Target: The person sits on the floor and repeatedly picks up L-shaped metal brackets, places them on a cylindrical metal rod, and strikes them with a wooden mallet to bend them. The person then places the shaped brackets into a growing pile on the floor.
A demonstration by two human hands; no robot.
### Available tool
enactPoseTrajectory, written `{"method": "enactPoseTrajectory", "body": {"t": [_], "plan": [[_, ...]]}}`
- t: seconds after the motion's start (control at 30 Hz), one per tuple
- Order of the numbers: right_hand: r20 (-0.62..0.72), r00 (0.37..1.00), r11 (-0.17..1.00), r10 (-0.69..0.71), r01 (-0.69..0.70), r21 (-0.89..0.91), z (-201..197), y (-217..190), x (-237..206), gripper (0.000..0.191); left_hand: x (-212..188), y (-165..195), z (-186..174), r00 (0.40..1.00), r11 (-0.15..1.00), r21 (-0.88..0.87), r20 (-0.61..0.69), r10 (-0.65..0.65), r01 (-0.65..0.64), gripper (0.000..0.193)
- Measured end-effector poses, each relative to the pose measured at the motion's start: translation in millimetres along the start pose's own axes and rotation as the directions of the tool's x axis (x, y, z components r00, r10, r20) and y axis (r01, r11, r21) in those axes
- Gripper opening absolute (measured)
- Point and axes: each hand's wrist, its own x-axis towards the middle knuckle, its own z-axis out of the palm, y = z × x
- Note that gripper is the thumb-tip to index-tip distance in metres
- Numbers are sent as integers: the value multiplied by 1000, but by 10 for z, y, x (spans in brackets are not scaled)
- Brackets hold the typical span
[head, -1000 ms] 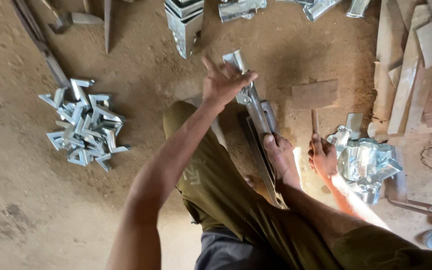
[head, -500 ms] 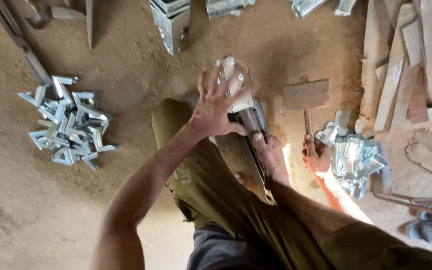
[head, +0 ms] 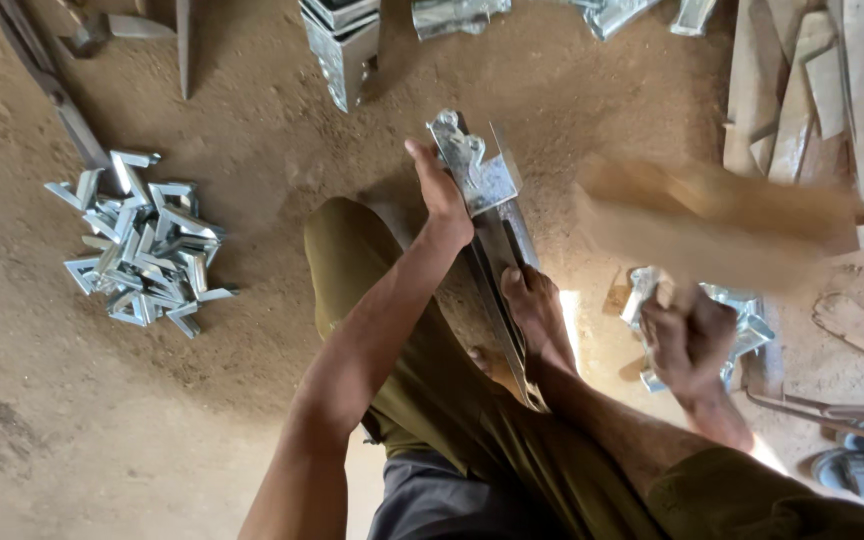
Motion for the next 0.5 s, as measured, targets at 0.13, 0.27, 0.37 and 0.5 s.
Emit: {"method": "enactPoseTrajectory", "body": {"t": [0.13, 0.27, 0.37, 0.5], "plan": [[54, 752, 716, 657, -600, -357, 868, 85, 131, 44, 53, -47, 76, 974, 993, 112, -224, -18, 44, 83], [172, 981, 646, 94, 71, -760, -3, 651, 52, 43, 139, -35, 80, 977, 999, 9, -210, -40, 43, 77], [50, 997, 863, -58, 75, -499, -453, 1192, -89, 41, 226, -22, 31, 973, 995, 23, -212, -86, 93, 85], [13, 847, 806, -532, 511, -300, -406, 1544, -119, 40, 323, -31, -39, 966, 969, -76, -93, -240, 233, 75]]}}
